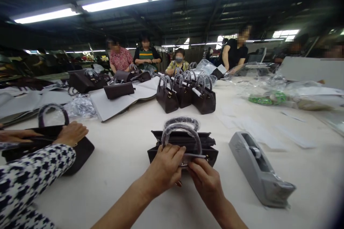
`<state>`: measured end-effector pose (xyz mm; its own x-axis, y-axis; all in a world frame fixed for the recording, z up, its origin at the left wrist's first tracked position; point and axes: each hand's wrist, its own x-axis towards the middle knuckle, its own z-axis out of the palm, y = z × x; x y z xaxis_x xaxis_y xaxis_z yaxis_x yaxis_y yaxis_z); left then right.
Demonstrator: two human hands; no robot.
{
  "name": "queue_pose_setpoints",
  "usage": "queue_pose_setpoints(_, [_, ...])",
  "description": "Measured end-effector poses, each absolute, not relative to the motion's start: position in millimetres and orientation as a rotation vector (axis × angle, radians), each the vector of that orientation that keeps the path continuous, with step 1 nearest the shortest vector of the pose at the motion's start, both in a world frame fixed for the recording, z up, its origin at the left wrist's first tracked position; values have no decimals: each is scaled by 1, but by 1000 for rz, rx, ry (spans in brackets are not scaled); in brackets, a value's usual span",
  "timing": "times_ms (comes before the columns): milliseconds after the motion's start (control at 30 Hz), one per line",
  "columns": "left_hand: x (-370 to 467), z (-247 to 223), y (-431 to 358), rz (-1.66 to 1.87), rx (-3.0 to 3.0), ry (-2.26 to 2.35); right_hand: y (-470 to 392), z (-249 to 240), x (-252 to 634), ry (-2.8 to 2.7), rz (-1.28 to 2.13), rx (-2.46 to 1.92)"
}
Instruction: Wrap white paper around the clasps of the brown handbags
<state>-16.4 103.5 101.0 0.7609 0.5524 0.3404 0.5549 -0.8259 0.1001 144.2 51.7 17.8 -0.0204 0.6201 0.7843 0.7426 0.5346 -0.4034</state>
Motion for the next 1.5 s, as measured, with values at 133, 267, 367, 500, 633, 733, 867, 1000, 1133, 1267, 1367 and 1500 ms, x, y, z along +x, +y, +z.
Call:
queue_pose_setpoints(133, [-14, 99, 107, -599, -2928, -940, 52, 30, 142, -1648, -18, -1208])
queue_pose_setpoints(267, [-11, 100, 115, -579, -2913, -911, 54, 44, 141, -1624, 120, -1249])
queue_pose_setpoints(367, [-9, 101, 120, -572, -2912, -864, 55, 43, 139, -1619, 46, -1282])
queue_pose_setpoints(500, [-6, 97, 124, -611, -2910, -861, 62, 32, 133, -1485, -117, -1321])
queue_pose_setpoints(633, [-1, 97, 130, -630, -2922, -880, 72, 30, 131, -1436, -136, -1389])
queue_pose_setpoints(733, [0, 106, 131, -586, -2929, -906, 69, 31, 133, -1484, -148, -1334])
queue_pose_setpoints(867, [-22, 122, 122, -728, -2904, -792, 50, 26, 134, -1526, -200, -1196])
queue_pose_setpoints(1000, [-65, 117, 110, -1358, -2587, -1112, 38, 29, 132, -1648, -161, -1224])
queue_pose_setpoints(1133, [-90, 85, 100, -1424, -2520, -1390, 44, 38, 121, -1746, 18, -1404])
queue_pose_setpoints(1267, [-83, 58, 94, -1378, -2584, -1363, 52, 54, 110, -1918, 93, -1317])
queue_pose_setpoints(1367, [-72, 53, 95, -1363, -2555, -1375, 58, 75, 109, -2080, -130, -1172])
queue_pose_setpoints(1500, [-65, 52, 104, -1476, -2615, -1401, 77, 103, 114, -2209, -69, -1063])
